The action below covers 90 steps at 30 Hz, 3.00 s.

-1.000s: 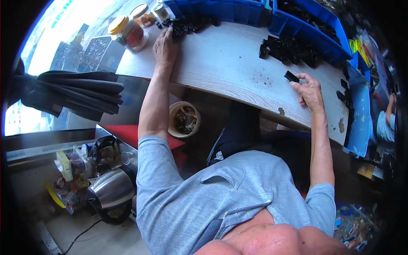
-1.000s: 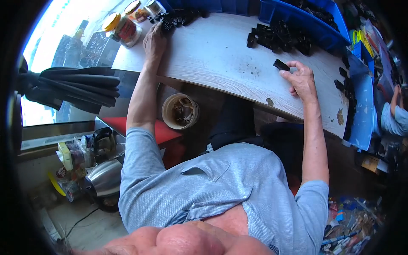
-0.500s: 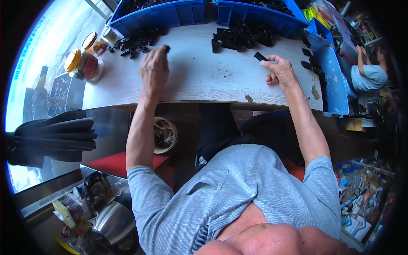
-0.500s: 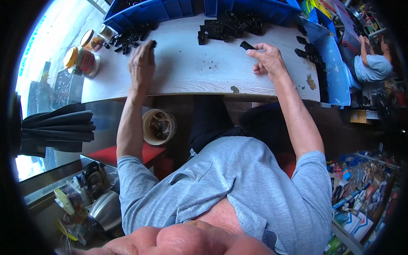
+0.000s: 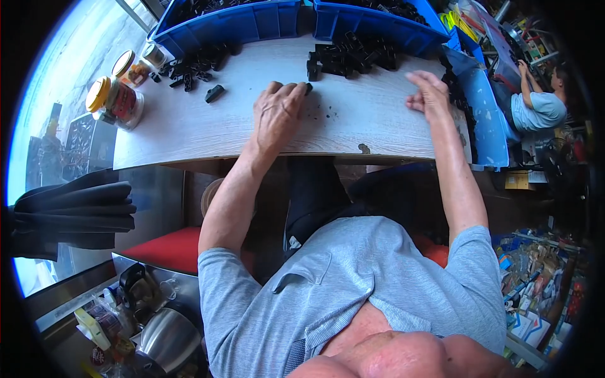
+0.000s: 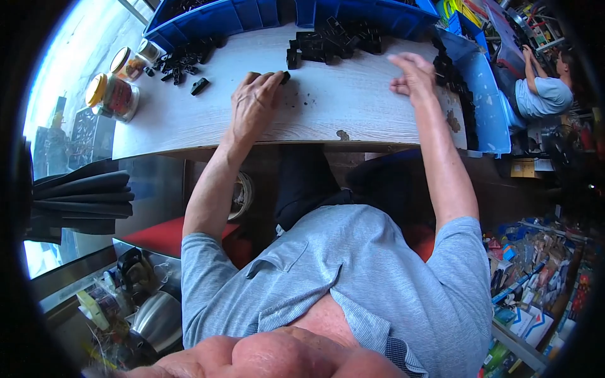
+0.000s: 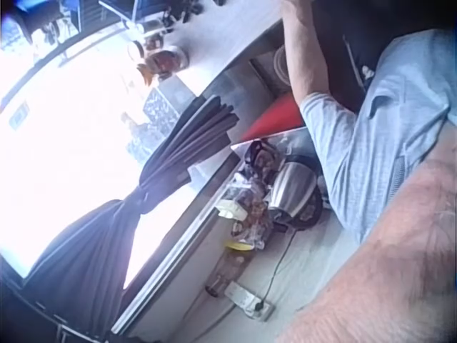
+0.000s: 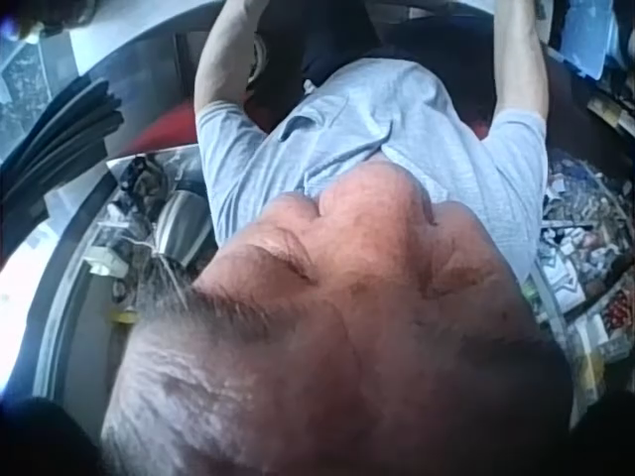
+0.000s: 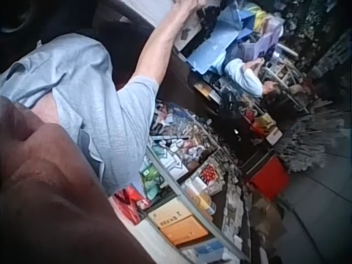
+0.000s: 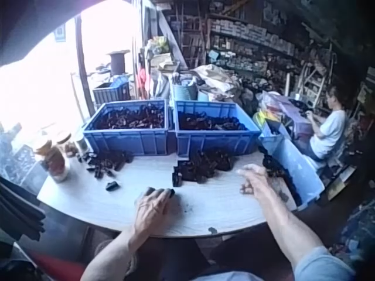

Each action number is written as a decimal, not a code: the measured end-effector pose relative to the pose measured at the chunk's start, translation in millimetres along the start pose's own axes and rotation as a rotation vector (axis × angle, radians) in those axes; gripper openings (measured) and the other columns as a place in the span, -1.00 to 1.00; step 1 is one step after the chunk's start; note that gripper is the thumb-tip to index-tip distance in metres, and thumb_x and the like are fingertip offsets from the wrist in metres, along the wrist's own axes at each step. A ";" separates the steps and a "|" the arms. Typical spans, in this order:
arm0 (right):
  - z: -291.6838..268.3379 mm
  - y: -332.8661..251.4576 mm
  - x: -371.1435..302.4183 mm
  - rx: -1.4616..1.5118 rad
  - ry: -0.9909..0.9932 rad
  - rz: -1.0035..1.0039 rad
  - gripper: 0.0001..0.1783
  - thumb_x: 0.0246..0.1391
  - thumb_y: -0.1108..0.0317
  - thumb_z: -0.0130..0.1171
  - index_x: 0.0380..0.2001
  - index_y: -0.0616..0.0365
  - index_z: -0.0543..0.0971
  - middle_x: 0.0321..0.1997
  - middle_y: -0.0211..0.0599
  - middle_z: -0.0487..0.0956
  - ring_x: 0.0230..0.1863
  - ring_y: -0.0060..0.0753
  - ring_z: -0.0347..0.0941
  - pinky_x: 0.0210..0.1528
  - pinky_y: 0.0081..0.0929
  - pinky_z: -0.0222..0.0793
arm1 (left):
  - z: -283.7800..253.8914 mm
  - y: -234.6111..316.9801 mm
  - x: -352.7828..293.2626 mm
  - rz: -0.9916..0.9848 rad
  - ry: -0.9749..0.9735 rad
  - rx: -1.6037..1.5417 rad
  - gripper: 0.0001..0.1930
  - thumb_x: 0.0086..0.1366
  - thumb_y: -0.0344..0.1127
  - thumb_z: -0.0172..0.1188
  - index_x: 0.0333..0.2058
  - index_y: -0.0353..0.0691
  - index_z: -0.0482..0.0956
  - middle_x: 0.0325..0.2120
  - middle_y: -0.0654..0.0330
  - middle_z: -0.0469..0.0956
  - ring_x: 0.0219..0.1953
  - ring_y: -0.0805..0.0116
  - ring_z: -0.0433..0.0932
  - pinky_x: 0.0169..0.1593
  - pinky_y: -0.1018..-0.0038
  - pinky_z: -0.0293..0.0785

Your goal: The recorder is manually assembling small black plastic components at a workbench.

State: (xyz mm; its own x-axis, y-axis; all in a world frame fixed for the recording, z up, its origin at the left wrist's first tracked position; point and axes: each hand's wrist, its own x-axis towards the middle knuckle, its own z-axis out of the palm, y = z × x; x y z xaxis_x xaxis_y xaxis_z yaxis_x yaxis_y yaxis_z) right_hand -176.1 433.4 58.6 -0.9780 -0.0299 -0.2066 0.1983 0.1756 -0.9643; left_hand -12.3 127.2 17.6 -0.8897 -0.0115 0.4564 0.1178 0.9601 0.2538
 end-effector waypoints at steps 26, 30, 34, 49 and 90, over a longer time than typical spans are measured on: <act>52.7 -3.6 -33.9 -0.228 -0.260 0.254 -0.66 0.10 0.10 0.40 -0.13 -0.01 0.61 -0.79 -0.57 0.25 -0.74 -0.55 0.37 -0.57 -0.37 0.52 | 6.2 0.1 0.5 0.043 0.263 -0.249 -0.69 0.22 -0.47 0.32 -0.03 -0.22 0.64 -0.25 0.08 0.70 -0.25 0.11 0.65 -0.15 0.29 0.58; 53.1 0.6 -44.3 -0.239 -0.210 0.155 -0.55 0.05 0.17 0.44 -0.01 0.02 0.58 -0.77 -0.57 0.30 -0.72 -0.56 0.42 -0.62 -0.45 0.48 | 17.1 25.4 2.9 0.034 0.262 -0.414 -0.68 0.21 -0.48 0.32 -0.03 -0.22 0.64 -0.24 0.07 0.69 -0.23 0.10 0.65 -0.12 0.29 0.59; 51.8 0.7 -49.0 -0.251 -0.260 0.072 -0.49 0.03 0.25 0.45 0.07 0.02 0.56 -0.73 -0.54 0.37 -0.72 -0.57 0.43 -0.67 -0.50 0.44 | 24.4 49.4 20.2 0.072 0.254 -0.427 -0.66 0.22 -0.49 0.30 -0.01 -0.20 0.64 -0.19 0.09 0.69 -0.19 0.09 0.64 -0.09 0.29 0.58; 56.0 3.0 -40.2 -0.441 -0.291 0.076 -0.61 0.11 0.46 0.18 0.05 -0.01 0.60 -0.56 -0.37 0.55 -0.71 -0.60 0.42 -0.71 -0.58 0.36 | 51.8 59.7 64.5 0.392 -0.070 -0.210 -0.61 0.28 -0.41 0.20 0.09 -0.04 0.66 0.04 0.13 0.64 0.03 0.15 0.63 0.11 0.34 0.56; -42.8 19.5 17.2 0.136 0.247 0.070 -0.69 0.03 0.30 0.46 -0.14 0.07 0.68 -0.69 -0.40 0.39 -0.61 -0.36 0.52 -0.41 -0.27 0.69 | -19.0 -103.5 -8.7 -0.063 0.339 -0.141 -0.76 0.21 -0.45 0.24 -0.13 -0.12 0.70 -0.25 0.12 0.69 -0.13 0.04 0.61 0.00 0.21 0.52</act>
State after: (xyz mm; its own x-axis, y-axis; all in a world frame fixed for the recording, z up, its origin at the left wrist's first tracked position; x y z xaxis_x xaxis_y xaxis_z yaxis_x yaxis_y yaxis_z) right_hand -191.8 478.4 43.3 -0.9446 0.2209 -0.2428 0.2564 0.0345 -0.9660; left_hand -8.3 22.6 3.6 -0.7031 -0.1839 0.6869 0.1480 0.9070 0.3943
